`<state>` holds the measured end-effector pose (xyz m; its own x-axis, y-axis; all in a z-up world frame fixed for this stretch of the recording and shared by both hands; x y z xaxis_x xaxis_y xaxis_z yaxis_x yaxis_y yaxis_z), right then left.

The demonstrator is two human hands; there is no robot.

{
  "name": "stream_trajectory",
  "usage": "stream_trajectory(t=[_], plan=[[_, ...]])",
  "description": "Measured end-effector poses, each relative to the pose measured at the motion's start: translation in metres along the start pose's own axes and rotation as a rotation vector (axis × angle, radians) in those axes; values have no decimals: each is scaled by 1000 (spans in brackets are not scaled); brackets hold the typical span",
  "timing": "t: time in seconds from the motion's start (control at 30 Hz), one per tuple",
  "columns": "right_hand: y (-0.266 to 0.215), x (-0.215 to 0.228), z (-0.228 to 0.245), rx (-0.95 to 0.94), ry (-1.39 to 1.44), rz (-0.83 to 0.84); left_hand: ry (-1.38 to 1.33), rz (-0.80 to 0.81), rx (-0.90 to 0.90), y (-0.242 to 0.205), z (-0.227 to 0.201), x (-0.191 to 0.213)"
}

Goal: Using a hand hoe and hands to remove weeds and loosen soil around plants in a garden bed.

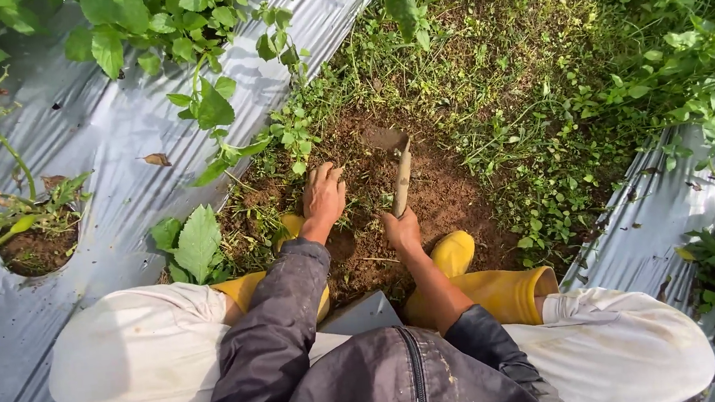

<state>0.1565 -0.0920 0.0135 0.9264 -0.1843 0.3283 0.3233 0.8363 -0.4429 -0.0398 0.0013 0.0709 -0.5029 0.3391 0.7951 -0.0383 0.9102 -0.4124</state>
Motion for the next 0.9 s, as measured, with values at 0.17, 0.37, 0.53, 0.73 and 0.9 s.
stream_trajectory(t=[0.17, 0.37, 0.53, 0.73, 0.9], plan=[[2, 4, 48, 92, 42, -247, 19, 19, 242, 13, 17, -10], [20, -18, 19, 47, -1, -35, 115, 111, 253, 38, 43, -73], [31, 7, 51, 75, 39, -150, 140, 91, 186, 20, 38, -66], [27, -12, 55, 77, 59, -111, 11, -105, 162, 7, 14, -2], [25, -14, 64, 45, 15, 90, -99, -227, 235, -7, 7, 37]])
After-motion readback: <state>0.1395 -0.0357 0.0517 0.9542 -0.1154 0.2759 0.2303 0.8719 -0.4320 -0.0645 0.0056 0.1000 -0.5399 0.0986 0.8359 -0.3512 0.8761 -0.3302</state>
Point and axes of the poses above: each hand's wrist, its own y-axis towards the middle knuckle, its own x-axis out of the back of the hand, z = x × y, the point moved 4 cm from there along y, towards the middle knuckle, and after that the axes turned 14 degrees about x, right-handed, at the moved point
